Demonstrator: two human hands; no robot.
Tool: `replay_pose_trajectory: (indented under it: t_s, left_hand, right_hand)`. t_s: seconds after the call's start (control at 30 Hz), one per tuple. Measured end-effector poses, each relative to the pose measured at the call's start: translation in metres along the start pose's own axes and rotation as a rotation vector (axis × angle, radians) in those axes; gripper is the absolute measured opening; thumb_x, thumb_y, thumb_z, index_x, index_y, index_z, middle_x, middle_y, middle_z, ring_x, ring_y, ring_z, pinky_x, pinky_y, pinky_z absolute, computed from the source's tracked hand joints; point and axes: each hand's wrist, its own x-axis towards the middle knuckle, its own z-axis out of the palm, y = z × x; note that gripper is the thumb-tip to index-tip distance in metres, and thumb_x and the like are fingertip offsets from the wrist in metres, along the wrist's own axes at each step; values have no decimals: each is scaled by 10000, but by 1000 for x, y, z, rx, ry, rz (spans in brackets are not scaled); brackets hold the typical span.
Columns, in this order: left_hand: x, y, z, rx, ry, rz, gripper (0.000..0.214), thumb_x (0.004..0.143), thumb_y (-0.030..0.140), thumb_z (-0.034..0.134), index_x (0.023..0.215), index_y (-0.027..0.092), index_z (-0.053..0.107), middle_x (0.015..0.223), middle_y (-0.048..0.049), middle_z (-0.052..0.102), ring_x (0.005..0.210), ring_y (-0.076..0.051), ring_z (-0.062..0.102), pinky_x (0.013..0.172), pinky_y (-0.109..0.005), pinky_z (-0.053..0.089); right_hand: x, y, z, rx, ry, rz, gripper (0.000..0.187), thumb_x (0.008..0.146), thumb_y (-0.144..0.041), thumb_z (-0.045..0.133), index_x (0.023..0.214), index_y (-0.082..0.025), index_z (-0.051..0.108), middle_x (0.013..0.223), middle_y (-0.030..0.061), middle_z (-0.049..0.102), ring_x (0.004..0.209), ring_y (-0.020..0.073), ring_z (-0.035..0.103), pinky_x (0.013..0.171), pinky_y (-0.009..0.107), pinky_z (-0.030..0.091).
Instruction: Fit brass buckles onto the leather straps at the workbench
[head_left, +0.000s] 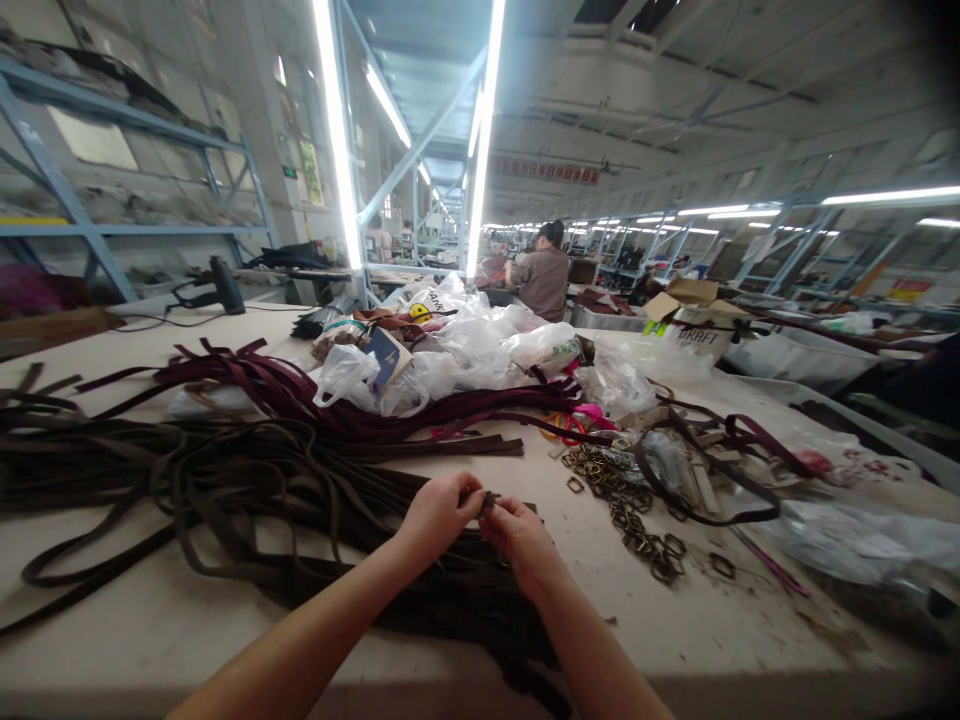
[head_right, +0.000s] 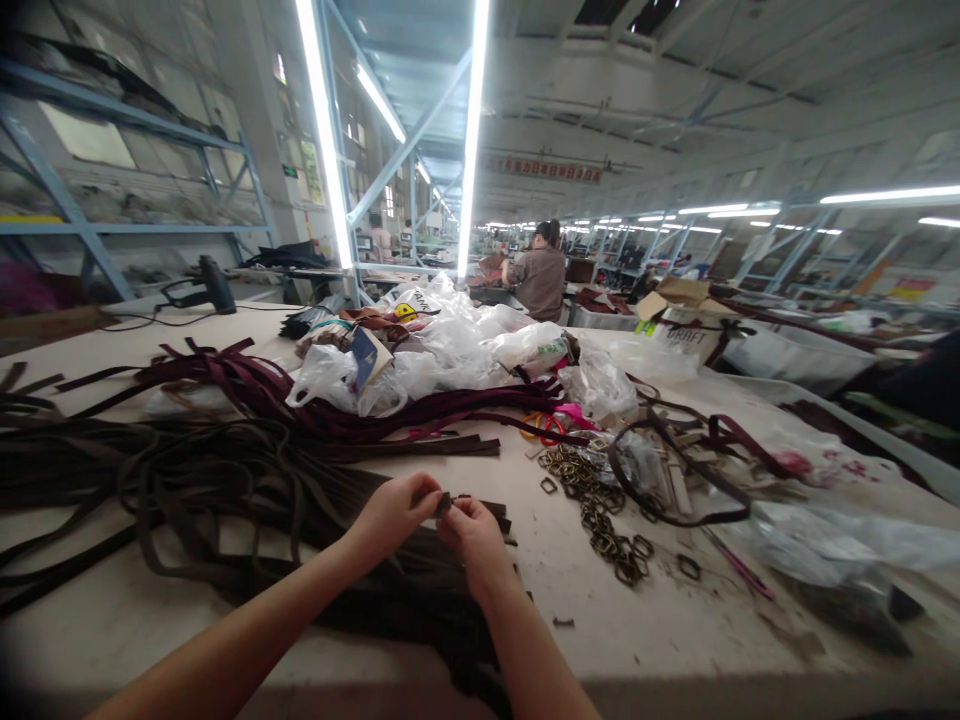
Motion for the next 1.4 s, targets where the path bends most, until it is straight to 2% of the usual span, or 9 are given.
replay_pose_trajectory:
  t_s: [0.13, 0.23, 0.6, 0.73, 0.87, 1.07, 1.17, 1.3, 1.4]
  left_hand:
    - [0, -2, 7, 164, 98, -4, 133, 797, 254, 471, 734, 178, 559, 709, -11, 602, 671, -146, 531, 623, -243, 354]
    - [-2, -1, 11, 260, 110, 39, 113, 791, 230, 471, 730, 178, 551, 732, -22, 604, 709, -159, 537, 644, -252, 358]
    - [-3, 8, 10, 309, -56, 44, 99, 761, 189, 489, 699, 171, 564, 702, -27, 605, 690, -167, 553, 629, -251, 381]
    - [-6, 9, 12, 170, -46, 80, 74, 776, 228, 526, 794, 171, 570, 765, -23, 607, 740, -162, 555, 674, -246, 404]
    - [-7, 7, 18, 123, -59, 146, 271, 730, 278, 613, 975, 184, 547, 888, -31, 576, 809, -168, 550, 724, -249, 422]
    - [2, 6, 28, 281, -103, 229, 209, 728, 311, 603, 900, 193, 577, 887, -35, 536, 805, -173, 536, 732, -259, 424]
    - [15, -8, 30, 293, -177, 225, 312, 708, 414, 610, 932, 198, 585, 948, -52, 554, 884, -200, 533, 788, -284, 413]
    - [34, -45, 30, 353, -207, 100, 371, 790, 459, 474, 1009, 180, 586, 1008, -90, 577, 953, -227, 528, 839, -317, 387]
    - [37, -71, 34, 403, -257, 38, 310, 829, 384, 408, 911, 183, 629, 917, -83, 606, 895, -214, 553, 804, -302, 393]
  right_hand:
    - [1, 2, 1, 12, 7, 33, 268, 547, -287, 719, 704, -159, 544, 654, -3, 588, 631, 120, 566, 609, 228, 445]
    - [2, 3, 0, -28, 46, 41, 239, 565, -274, 685, 706, -164, 526, 645, -2, 591, 637, 128, 568, 602, 230, 441]
    - [-4, 14, -12, -483, 107, -272, 187, 659, -329, 606, 692, -164, 524, 592, -14, 555, 577, 142, 505, 558, 249, 400]
    - [-8, 9, -15, -382, 37, -305, 236, 725, -401, 551, 728, -166, 531, 660, 3, 578, 632, 156, 537, 606, 267, 428]
    - [-9, 7, -16, -272, 23, -333, 269, 714, -408, 571, 841, -177, 516, 749, 14, 592, 673, 166, 559, 619, 281, 453]
    - [5, 6, -41, -418, 269, -353, 248, 684, -313, 546, 883, -175, 493, 698, 0, 565, 633, 166, 552, 594, 281, 448]
    - [11, 0, -68, -617, 321, -380, 224, 700, -322, 500, 860, -166, 517, 750, 34, 587, 689, 190, 568, 648, 306, 448]
    - [19, -11, -95, -998, 411, -478, 322, 774, -366, 416, 960, -135, 543, 959, 120, 584, 840, 228, 554, 766, 349, 420]
    - [29, -12, -93, -1126, 264, -544, 360, 808, -333, 387, 1068, -135, 539, 1089, 129, 557, 976, 226, 521, 855, 348, 387]
